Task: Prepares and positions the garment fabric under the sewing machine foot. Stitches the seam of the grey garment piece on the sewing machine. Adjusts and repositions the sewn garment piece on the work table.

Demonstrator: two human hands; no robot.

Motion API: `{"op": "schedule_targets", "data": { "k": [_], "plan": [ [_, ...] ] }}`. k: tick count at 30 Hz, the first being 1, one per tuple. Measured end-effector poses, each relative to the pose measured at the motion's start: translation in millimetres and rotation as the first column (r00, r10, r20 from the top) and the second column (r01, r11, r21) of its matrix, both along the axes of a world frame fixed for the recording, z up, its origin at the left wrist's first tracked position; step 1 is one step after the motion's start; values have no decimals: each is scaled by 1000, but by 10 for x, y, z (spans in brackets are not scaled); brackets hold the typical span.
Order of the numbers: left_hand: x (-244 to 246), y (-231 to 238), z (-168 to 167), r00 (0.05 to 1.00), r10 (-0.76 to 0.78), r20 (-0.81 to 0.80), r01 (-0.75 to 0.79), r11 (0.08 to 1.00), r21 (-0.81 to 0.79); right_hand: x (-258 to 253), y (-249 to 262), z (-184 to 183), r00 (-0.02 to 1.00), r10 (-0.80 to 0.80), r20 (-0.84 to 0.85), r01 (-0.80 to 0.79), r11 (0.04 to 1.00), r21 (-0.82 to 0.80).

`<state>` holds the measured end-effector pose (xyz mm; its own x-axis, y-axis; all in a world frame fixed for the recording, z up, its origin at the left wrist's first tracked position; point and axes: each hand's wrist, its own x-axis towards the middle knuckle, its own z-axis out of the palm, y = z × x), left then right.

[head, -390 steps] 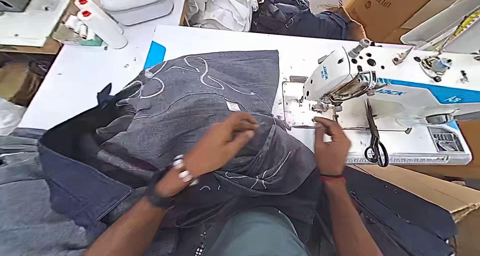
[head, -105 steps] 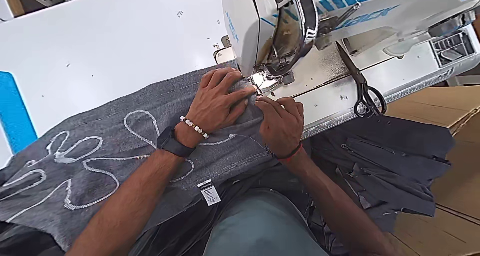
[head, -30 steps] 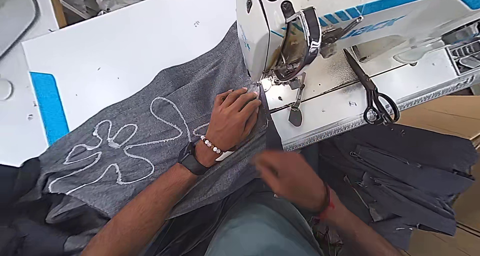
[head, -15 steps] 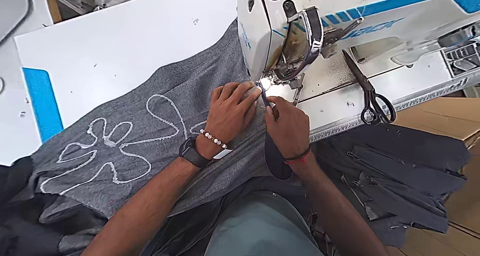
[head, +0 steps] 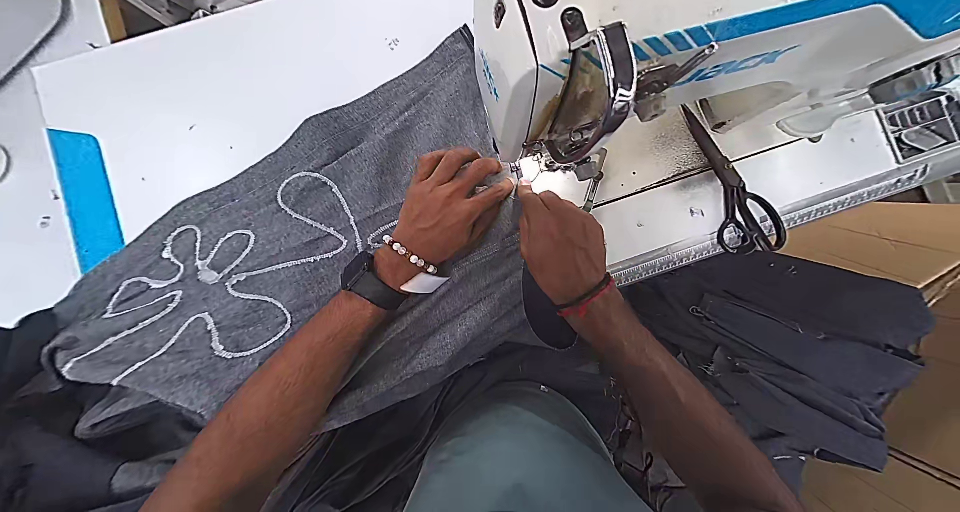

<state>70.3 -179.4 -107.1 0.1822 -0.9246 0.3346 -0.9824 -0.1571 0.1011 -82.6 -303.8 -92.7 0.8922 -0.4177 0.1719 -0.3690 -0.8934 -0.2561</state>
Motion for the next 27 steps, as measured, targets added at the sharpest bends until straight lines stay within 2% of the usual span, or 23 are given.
{"op": "schedule_targets", "data": {
  "k": [2, 3, 5, 6, 8, 12, 16, 20, 22, 25, 27],
  "plan": [
    [-82, 26, 62, 998, -41, -51, 43, 998, 34, -38, -20, 2, 1000, -5, 21, 5, 1000, 17],
    [-154, 27, 102, 991, -32, -128, 38, 998, 45, -71, -43, -5, 998, -24, 55, 21, 998, 58],
    [-261, 42, 91, 960, 25, -278, -13, 999, 45, -176, -104, 6, 990, -94, 110, 71, 978, 195],
    [-271, 60, 65, 952, 39, -304, -29, 999, 37, -214, -140, 15, 983, -138, 118, 106, 964, 245],
    [-269, 110, 2, 962, 34, -270, -29, 999, 23, -249, -170, 31, 972, -214, 98, 173, 932, 317],
    [-289, 114, -10, 980, 29, -196, -27, 1000, 12, -196, -82, 91, 965, -261, 20, 235, 898, 372],
    [-288, 110, -15, 988, 60, -140, -50, 996, 76, -160, -22, 87, 968, -250, 18, 231, 919, 320],
    [-300, 92, -34, 990, 114, -85, -109, 992, 68, -165, 76, -1, 983, -112, 148, 101, 992, 80],
    [-298, 103, -22, 995, 64, -79, -61, 998, 32, -207, 110, -22, 991, -13, 135, 12, 1000, 11],
    [-285, 116, -7, 987, -54, -153, 61, 997, 45, -406, 133, -18, 992, 66, 111, -68, 998, 12],
    [-237, 122, 63, 980, -109, -167, 123, 989, 77, -639, 209, -21, 976, 68, 207, -80, 996, 49]
  ]
}}
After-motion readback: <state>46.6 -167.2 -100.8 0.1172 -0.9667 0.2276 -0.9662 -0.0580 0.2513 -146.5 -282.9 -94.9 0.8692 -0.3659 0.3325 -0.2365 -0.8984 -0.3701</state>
